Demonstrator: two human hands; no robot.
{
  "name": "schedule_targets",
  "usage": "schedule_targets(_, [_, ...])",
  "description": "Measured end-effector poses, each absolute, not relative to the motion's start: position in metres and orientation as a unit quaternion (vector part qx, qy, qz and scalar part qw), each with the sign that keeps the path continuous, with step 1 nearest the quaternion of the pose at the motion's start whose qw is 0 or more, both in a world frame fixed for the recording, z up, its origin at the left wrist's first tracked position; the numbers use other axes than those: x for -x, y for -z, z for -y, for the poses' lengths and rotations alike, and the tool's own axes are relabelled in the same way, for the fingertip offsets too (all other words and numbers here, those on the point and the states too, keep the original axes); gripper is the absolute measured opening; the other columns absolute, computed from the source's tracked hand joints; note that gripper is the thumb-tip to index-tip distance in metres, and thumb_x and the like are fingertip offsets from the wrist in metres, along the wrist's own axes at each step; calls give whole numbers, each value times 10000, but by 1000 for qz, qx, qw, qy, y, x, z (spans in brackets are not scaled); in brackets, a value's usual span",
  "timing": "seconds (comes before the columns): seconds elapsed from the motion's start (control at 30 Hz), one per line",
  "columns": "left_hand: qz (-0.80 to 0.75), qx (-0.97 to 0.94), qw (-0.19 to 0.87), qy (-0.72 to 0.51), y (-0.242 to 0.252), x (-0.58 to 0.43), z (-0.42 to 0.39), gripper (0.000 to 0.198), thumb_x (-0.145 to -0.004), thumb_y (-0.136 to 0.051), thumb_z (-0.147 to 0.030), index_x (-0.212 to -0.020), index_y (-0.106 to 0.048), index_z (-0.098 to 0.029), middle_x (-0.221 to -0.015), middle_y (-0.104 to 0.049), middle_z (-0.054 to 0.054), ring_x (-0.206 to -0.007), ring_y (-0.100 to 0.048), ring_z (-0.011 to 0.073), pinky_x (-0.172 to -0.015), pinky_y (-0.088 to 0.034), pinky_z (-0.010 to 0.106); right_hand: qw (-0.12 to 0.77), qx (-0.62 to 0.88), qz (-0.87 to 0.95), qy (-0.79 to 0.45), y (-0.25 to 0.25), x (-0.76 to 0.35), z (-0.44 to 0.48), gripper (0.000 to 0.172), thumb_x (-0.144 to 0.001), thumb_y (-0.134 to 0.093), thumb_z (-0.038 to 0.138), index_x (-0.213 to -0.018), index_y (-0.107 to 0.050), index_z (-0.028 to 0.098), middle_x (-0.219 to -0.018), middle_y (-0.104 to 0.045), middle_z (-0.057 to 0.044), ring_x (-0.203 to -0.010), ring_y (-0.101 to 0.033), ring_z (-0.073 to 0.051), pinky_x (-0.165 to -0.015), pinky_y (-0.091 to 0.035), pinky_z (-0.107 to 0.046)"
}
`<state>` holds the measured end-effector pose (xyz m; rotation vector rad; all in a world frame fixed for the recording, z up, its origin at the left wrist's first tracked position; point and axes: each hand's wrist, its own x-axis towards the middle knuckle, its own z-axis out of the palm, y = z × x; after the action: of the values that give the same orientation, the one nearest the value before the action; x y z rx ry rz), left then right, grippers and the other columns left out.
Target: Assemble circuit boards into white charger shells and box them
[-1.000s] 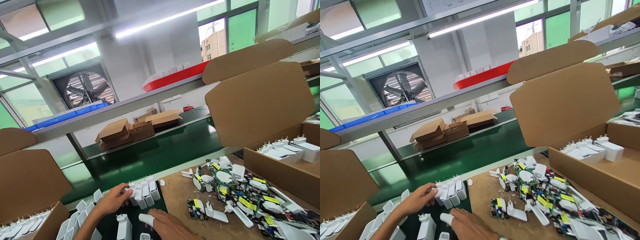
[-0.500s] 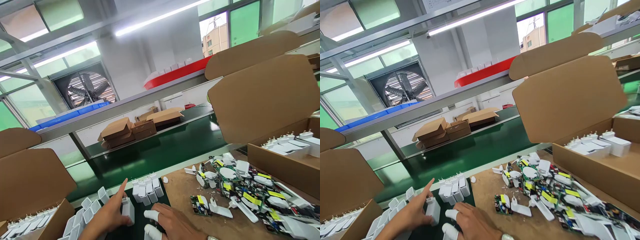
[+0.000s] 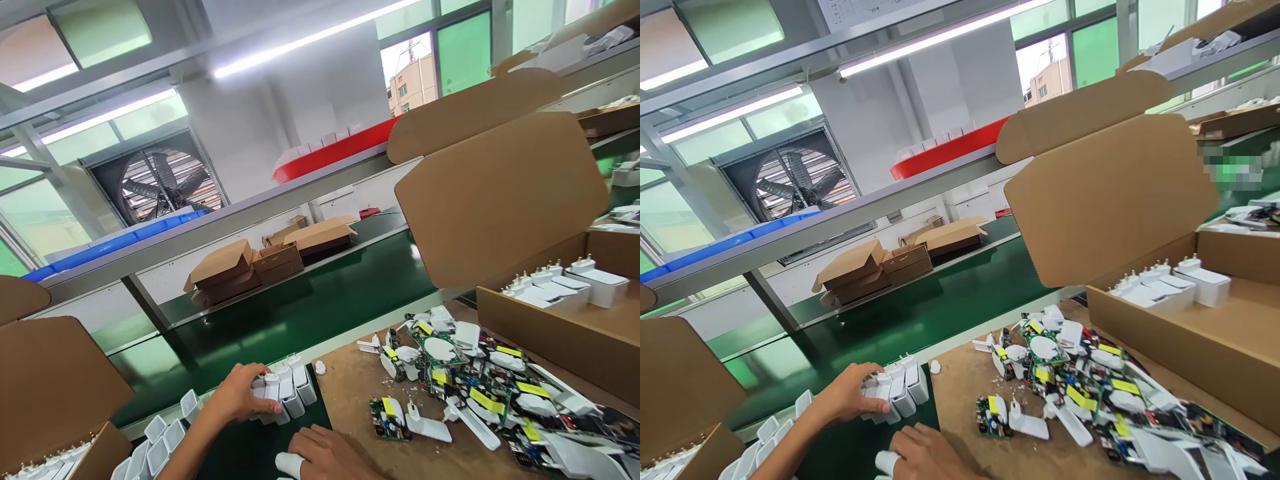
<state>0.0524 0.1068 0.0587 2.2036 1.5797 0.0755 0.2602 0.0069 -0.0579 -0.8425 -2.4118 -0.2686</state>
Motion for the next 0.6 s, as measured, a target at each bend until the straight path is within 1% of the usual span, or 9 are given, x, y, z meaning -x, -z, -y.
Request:
schedule_targets(0.07, [-582,-788,202,-15,-58,-51,-103,788,-697,-854,-544,-1385,-689,-196,-1331,-719,137,-1281,-587,420,-1076,-471,468,282,304,905,100,59,-259,-7,286,-991,-723,401,-798,-655,202,-870,-714,8,-752,-605,-153,-623,-409,-311])
schedule_targets(0.17, [-581,-790,196,-8,-59,-48,-94,761,-741,-831,-534,-1421,-666,-236,-1386,-703,102,-1303,-589,390,-1099,-461,432,284,295,907,101,60,-256,-5,293,-999,-708,403,-786,-640,213,-840,-689,22,-762,-599,-154,-636,-407,-316])
schedule_targets(0.23, [-568,-799,196,-13,-61,-48,-86,806,-718,-863,-508,-1452,-638,-264,-1489,-641,67,-1355,-555,360,-1145,-429,389,287,294,906,104,62,-254,-4,310,-1041,-639,414,-798,-646,222,-808,-671,20,-748,-587,-158,-646,-412,-319])
schedule_targets(0.3, [-559,-806,192,-21,-63,-51,-80,924,-659,-915,-413,-1507,-580,-265,-1610,-527,52,-1425,-489,341,-1188,-388,358,290,301,902,107,64,-251,-3,326,-1065,-590,433,-828,-659,221,-812,-673,13,-739,-579,-163,-652,-419,-325])
schedule_targets(0.33, [-558,-808,188,-25,-64,-53,-78,949,-640,-922,-354,-1515,-568,-261,-1639,-489,52,-1438,-471,337,-1195,-379,357,291,305,900,108,65,-250,-3,341,-1066,-583,446,-825,-660,218,-817,-676,10,-734,-576,-166,-652,-421,-328])
schedule_targets(0.37, [-558,-809,183,-27,-64,-54,-77,923,-638,-912,-305,-1498,-582,-255,-1638,-488,54,-1427,-478,337,-1190,-383,364,293,308,899,108,65,-249,-3,361,-1063,-583,463,-810,-657,217,-822,-679,7,-731,-575,-168,-650,-423,-329])
schedule_targets(0.47, [-561,-809,174,-26,-65,-58,-78,707,-682,-860,-268,-1365,-681,-248,-1489,-628,54,-1302,-569,335,-1122,-434,380,297,311,896,109,64,-248,-3,370,-1057,-585,485,-818,-663,214,-849,-698,-2,-741,-586,-172,-656,-428,-327])
schedule_targets(0.53, [-561,-809,173,-26,-64,-59,-80,680,-690,-874,-329,-1341,-693,-256,-1419,-675,45,-1260,-592,334,-1083,-454,363,299,312,895,107,61,-250,-1,315,-1055,-593,464,-879,-674,215,-883,-719,-5,-770,-609,-179,-682,-435,-326])
schedule_targets(0.6, [-562,-809,172,-29,-63,-60,-81,723,-708,-876,-431,-1379,-668,-262,-1430,-668,44,-1269,-584,342,-1065,-462,358,300,316,894,102,57,-253,1,248,-1044,-618,424,-916,-674,219,-892,-729,-1,-785,-627,-189,-709,-444,-331])
